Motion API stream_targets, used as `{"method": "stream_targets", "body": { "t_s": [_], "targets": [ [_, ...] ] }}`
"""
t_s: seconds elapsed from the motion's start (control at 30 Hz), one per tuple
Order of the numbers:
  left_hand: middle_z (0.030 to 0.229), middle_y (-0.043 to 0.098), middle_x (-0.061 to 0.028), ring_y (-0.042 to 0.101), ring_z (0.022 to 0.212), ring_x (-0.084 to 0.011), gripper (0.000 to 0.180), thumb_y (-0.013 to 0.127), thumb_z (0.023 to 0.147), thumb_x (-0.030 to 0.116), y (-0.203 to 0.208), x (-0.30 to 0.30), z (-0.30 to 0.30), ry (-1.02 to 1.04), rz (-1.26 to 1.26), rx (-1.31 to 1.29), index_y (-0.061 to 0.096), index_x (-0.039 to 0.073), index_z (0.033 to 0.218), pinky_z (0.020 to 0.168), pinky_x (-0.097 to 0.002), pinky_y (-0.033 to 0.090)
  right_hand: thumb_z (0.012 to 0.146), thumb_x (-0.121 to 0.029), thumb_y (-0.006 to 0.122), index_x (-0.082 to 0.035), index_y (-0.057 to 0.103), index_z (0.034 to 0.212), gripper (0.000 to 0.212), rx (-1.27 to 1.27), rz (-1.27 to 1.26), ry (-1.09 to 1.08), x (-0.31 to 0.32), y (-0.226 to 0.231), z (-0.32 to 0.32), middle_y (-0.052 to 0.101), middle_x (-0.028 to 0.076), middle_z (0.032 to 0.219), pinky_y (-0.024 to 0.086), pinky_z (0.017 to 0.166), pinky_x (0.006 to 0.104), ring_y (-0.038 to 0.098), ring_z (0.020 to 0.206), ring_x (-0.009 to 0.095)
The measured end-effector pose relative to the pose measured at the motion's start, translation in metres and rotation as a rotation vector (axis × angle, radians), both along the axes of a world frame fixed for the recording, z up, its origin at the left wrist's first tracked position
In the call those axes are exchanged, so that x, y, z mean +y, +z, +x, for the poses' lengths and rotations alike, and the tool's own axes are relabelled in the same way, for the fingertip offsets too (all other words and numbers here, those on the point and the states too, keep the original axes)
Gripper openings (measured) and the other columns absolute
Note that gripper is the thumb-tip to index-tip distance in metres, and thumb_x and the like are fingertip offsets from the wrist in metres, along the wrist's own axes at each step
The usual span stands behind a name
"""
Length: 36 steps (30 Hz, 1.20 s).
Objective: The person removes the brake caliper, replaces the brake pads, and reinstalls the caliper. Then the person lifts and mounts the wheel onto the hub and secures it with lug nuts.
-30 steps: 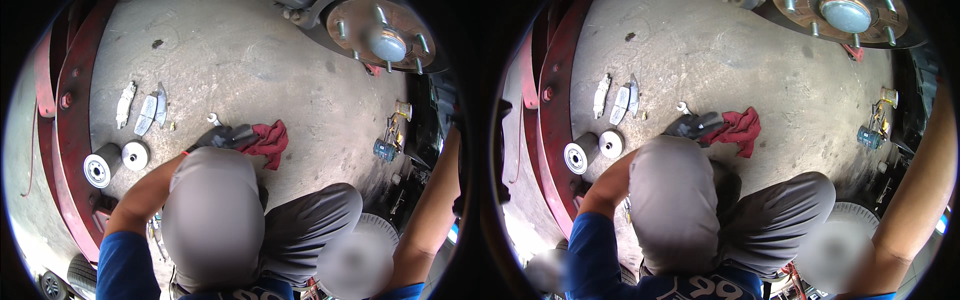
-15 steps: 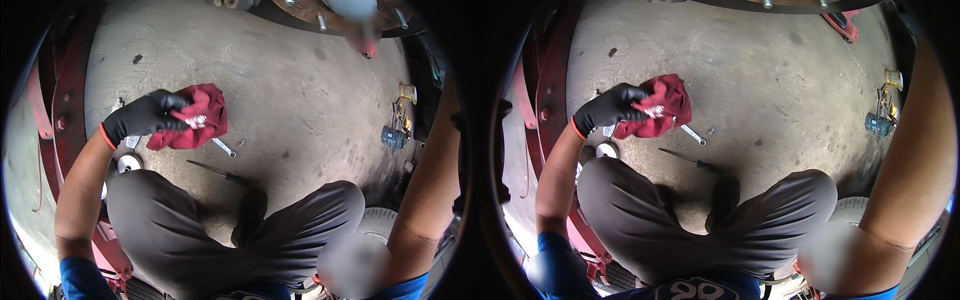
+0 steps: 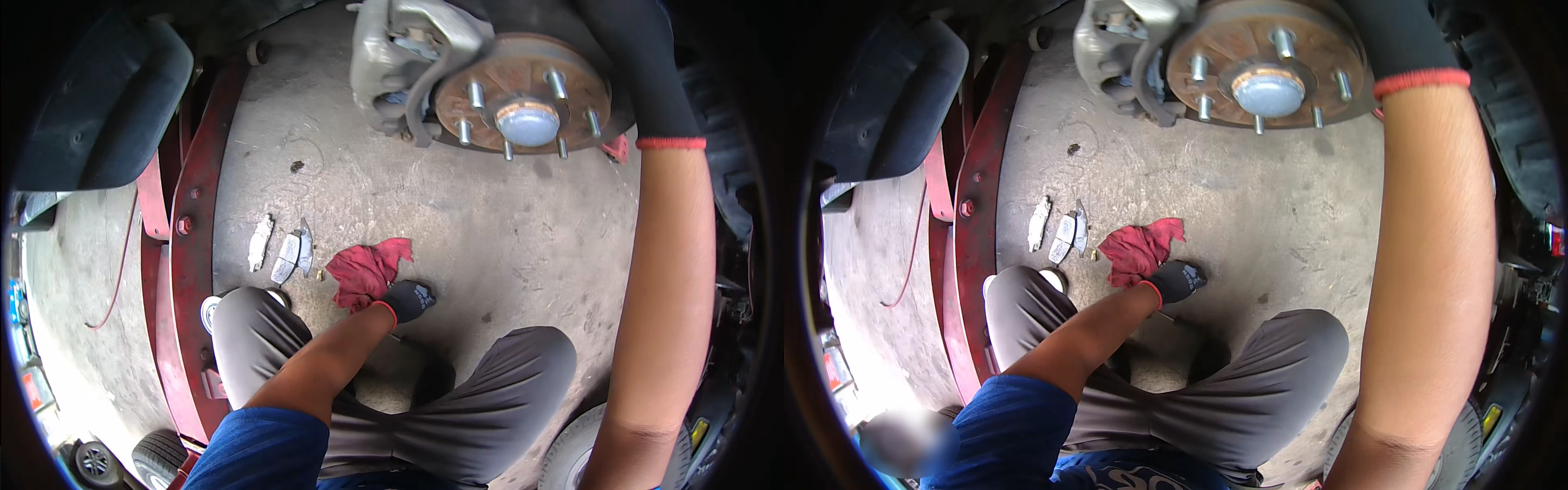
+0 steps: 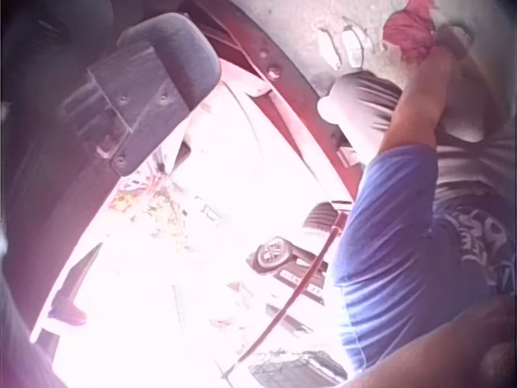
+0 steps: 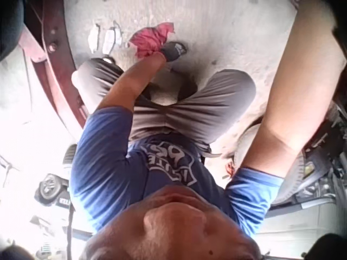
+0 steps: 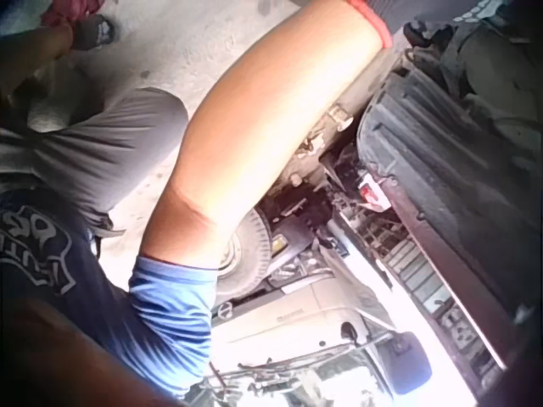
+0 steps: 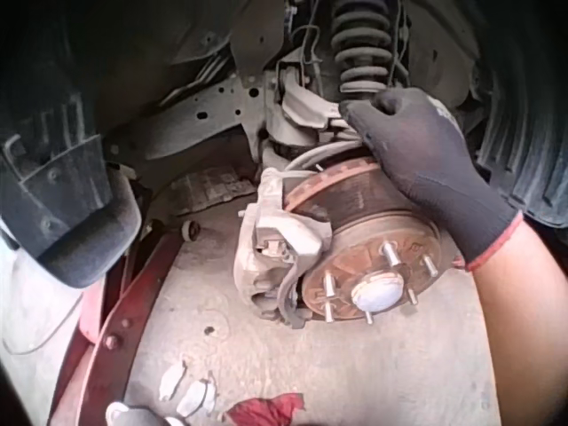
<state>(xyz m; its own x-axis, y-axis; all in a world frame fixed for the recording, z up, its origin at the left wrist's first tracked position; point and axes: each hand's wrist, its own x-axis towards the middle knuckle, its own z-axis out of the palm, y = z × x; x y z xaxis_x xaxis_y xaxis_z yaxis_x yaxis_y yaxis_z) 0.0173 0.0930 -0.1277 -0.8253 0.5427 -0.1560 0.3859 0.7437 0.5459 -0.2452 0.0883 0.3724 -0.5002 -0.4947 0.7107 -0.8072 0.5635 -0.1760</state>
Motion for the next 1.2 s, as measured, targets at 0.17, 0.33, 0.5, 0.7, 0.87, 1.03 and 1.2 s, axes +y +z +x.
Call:
{"method": "stream_targets", "body": {
  "t_s": [0.17, 0.33, 0.5, 0.7, 0.87, 1.03, 1.2],
  "targets": [
    [0.102, 0.073, -0.0151, 0.072, 0.089, -0.0275, 0.014, 0.071, 0.082, 0.018, 0.065, -0.056, -0.058, 0.502, 0.279, -0.215, 0.066, 0.006, 0.088, 0.075, -0.0426, 0.057, 0.1, -0.03, 0.06, -0.01, 0.071, 0.129, 0.037, -0.133, 0.101, -0.099, -0.016, 0.002, -0.022, 0.072, 0.018, 0.117, 0.051, 0.094, 0.0356, 0.07, 0.104, 0.028],
    [0.096, 0.073, -0.0099, 0.071, 0.075, -0.0199, 0.013, 0.072, 0.09, 0.003, 0.128, -0.166, -0.099, 1.091, 1.333, -0.592, 0.065, 0.004, 0.1, 0.06, -0.0323, 0.056, 0.1, -0.035, 0.06, 0.006, 0.069, 0.119, 0.046, -0.104, 0.03, 0.02, -0.013, -0.001, -0.034, 0.072, 0.024, 0.109, 0.051, 0.089, 0.038, 0.069, 0.097, 0.032],
    [0.093, 0.07, -0.0049, 0.069, 0.08, -0.0147, 0.019, 0.063, 0.099, 0.004, 0.18, -0.239, -0.156, 1.054, 1.896, -0.203, 0.063, 0.005, 0.118, 0.072, -0.031, 0.059, 0.103, -0.02, 0.053, 0.001, 0.069, 0.125, 0.035, 0.298, 0.359, -0.016, 0.002, -0.003, -0.052, 0.069, 0.023, 0.123, 0.049, 0.098, 0.0377, 0.067, 0.113, 0.033],
    [0.096, 0.072, -0.0049, 0.069, 0.08, -0.0145, 0.013, 0.066, 0.099, 0.003, 0.205, -0.201, -0.209, 1.032, 2.24, -0.078, 0.069, 0.006, 0.111, 0.076, -0.0308, 0.06, 0.084, -0.003, 0.061, 0.002, 0.062, 0.13, 0.046, 0.398, 0.522, 0.091, 0.021, 0.004, -0.073, 0.065, 0.026, 0.125, 0.053, 0.097, 0.0441, 0.066, 0.114, 0.041],
    [0.097, 0.073, -0.0054, 0.069, 0.082, -0.0136, 0.015, 0.069, 0.097, 0.003, 0.198, -0.185, -0.225, 1.004, 2.38, -0.048, 0.07, 0.005, 0.112, 0.075, -0.0307, 0.06, 0.084, -0.009, 0.066, 0.002, 0.062, 0.13, 0.047, 0.424, 0.59, 0.095, 0.027, 0.013, -0.082, 0.067, 0.022, 0.124, 0.054, 0.096, 0.0426, 0.067, 0.113, 0.037],
    [0.098, 0.074, -0.006, 0.068, 0.083, -0.0141, 0.013, 0.071, 0.096, 0.003, 0.204, -0.187, -0.238, 1.047, 2.323, 0.023, 0.073, 0.005, 0.108, 0.074, -0.0296, 0.057, 0.087, -0.008, 0.065, 0.003, 0.062, 0.13, 0.044, 0.198, 0.483, 0.108, 0.031, 0.015, -0.089, 0.066, 0.022, 0.125, 0.055, 0.096, 0.0428, 0.067, 0.112, 0.037],
    [0.101, 0.075, -0.0082, 0.068, 0.088, -0.0158, 0.017, 0.067, 0.1, 0.018, 0.208, -0.2, -0.226, 0.827, 2.233, -0.204, 0.075, 0.004, 0.106, 0.08, -0.0324, 0.055, 0.085, 0.001, 0.063, 0.002, 0.062, 0.131, 0.046, 0.395, 0.565, 0.076, 0.032, 0.011, -0.089, 0.065, 0.023, 0.127, 0.053, 0.098, 0.0424, 0.066, 0.115, 0.038]
  ]
}}
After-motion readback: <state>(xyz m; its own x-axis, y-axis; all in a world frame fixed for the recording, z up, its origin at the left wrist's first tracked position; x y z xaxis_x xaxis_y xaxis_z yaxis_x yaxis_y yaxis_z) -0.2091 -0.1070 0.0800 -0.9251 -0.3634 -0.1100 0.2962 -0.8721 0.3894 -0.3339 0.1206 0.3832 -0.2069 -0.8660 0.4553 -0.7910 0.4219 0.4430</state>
